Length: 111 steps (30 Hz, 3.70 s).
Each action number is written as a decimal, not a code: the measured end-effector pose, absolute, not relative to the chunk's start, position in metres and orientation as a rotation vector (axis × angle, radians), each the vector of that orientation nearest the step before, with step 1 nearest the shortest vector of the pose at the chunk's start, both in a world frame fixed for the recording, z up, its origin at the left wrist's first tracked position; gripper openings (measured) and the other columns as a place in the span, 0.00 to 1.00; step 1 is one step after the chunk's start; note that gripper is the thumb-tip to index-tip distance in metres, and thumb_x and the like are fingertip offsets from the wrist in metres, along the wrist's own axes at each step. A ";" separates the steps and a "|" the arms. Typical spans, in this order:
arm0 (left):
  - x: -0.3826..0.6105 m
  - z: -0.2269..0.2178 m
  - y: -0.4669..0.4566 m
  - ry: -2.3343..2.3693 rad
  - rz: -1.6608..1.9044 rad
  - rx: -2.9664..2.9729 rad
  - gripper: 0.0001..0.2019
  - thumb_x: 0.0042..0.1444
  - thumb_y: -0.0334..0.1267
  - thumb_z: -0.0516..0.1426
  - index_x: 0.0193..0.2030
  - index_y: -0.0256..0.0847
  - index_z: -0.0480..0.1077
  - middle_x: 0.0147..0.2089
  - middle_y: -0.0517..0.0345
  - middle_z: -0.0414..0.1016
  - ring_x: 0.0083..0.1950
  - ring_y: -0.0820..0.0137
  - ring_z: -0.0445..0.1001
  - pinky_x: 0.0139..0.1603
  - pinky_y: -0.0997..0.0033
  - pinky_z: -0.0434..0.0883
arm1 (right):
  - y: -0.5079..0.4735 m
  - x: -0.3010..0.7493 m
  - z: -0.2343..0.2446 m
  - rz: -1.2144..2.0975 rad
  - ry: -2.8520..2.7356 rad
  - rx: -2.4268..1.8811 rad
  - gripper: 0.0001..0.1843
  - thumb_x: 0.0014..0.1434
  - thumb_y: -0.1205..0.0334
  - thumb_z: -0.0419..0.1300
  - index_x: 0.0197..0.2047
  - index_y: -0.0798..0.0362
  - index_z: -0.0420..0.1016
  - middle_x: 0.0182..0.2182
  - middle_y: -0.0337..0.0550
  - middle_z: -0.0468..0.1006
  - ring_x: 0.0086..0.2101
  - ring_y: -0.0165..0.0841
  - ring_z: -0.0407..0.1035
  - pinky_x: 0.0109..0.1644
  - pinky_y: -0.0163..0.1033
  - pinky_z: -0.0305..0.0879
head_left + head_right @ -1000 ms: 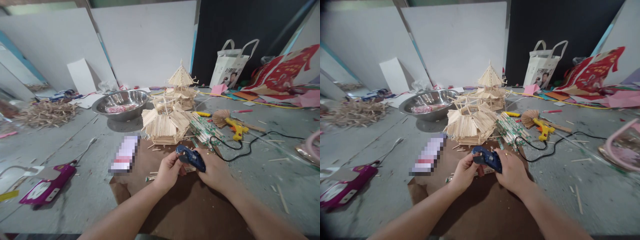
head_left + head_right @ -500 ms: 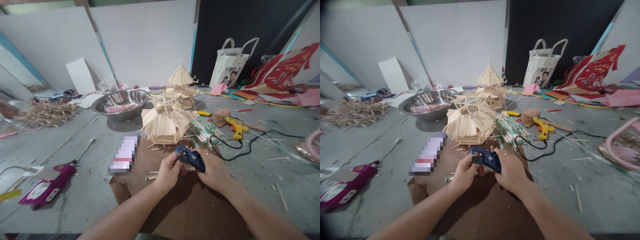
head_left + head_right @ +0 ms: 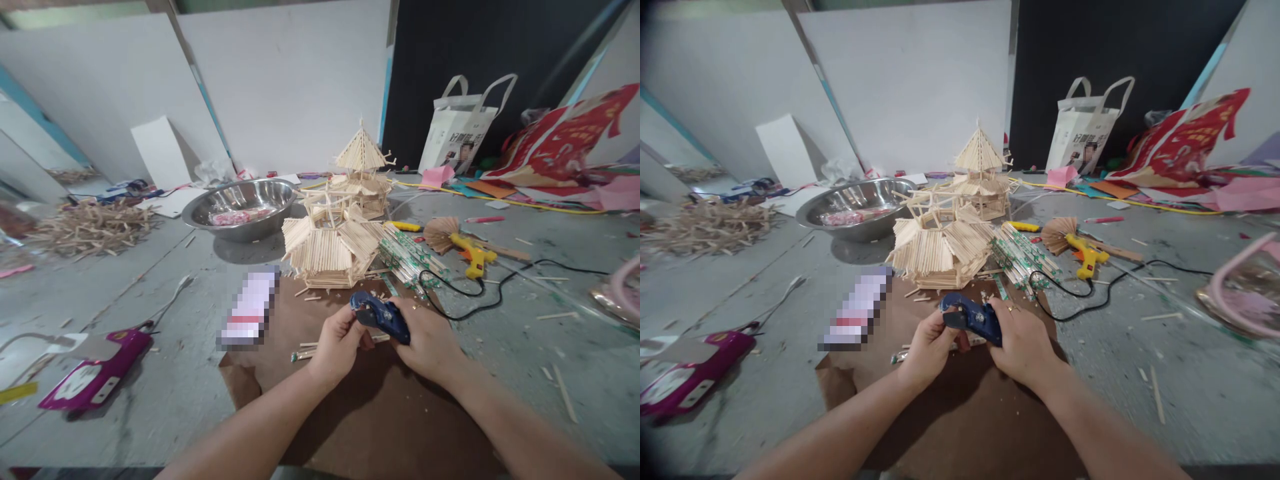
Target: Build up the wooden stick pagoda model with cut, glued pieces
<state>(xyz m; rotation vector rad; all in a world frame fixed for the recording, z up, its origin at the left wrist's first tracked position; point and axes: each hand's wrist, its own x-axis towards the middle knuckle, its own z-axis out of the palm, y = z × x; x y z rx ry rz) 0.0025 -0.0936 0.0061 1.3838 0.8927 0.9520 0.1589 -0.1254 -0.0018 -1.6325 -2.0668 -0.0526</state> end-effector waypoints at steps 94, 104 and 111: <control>-0.089 0.055 -0.081 1.564 -0.285 2.534 0.09 0.51 0.35 0.48 0.36 0.42 0.68 0.38 0.55 0.72 0.39 0.66 0.70 0.36 0.71 0.64 | -0.119 0.175 -0.006 -0.148 -2.109 -1.867 0.23 0.46 0.64 0.52 0.48 0.58 0.62 0.37 0.49 0.73 0.34 0.39 0.68 0.34 0.40 0.60; -0.081 0.039 -0.084 1.323 -0.343 2.648 0.11 0.53 0.31 0.44 0.35 0.38 0.67 0.38 0.50 0.68 0.35 0.67 0.71 0.33 0.70 0.66 | -0.119 0.173 -0.005 -0.144 -2.120 -1.852 0.23 0.47 0.64 0.51 0.49 0.58 0.62 0.38 0.49 0.73 0.35 0.39 0.68 0.35 0.41 0.62; -0.076 0.026 -0.081 1.387 -0.299 2.701 0.09 0.52 0.28 0.44 0.35 0.37 0.64 0.34 0.49 0.71 0.35 0.64 0.72 0.32 0.68 0.66 | -0.121 0.172 -0.005 -0.111 -2.123 -1.849 0.25 0.46 0.64 0.53 0.49 0.58 0.62 0.38 0.50 0.73 0.35 0.40 0.68 0.36 0.42 0.62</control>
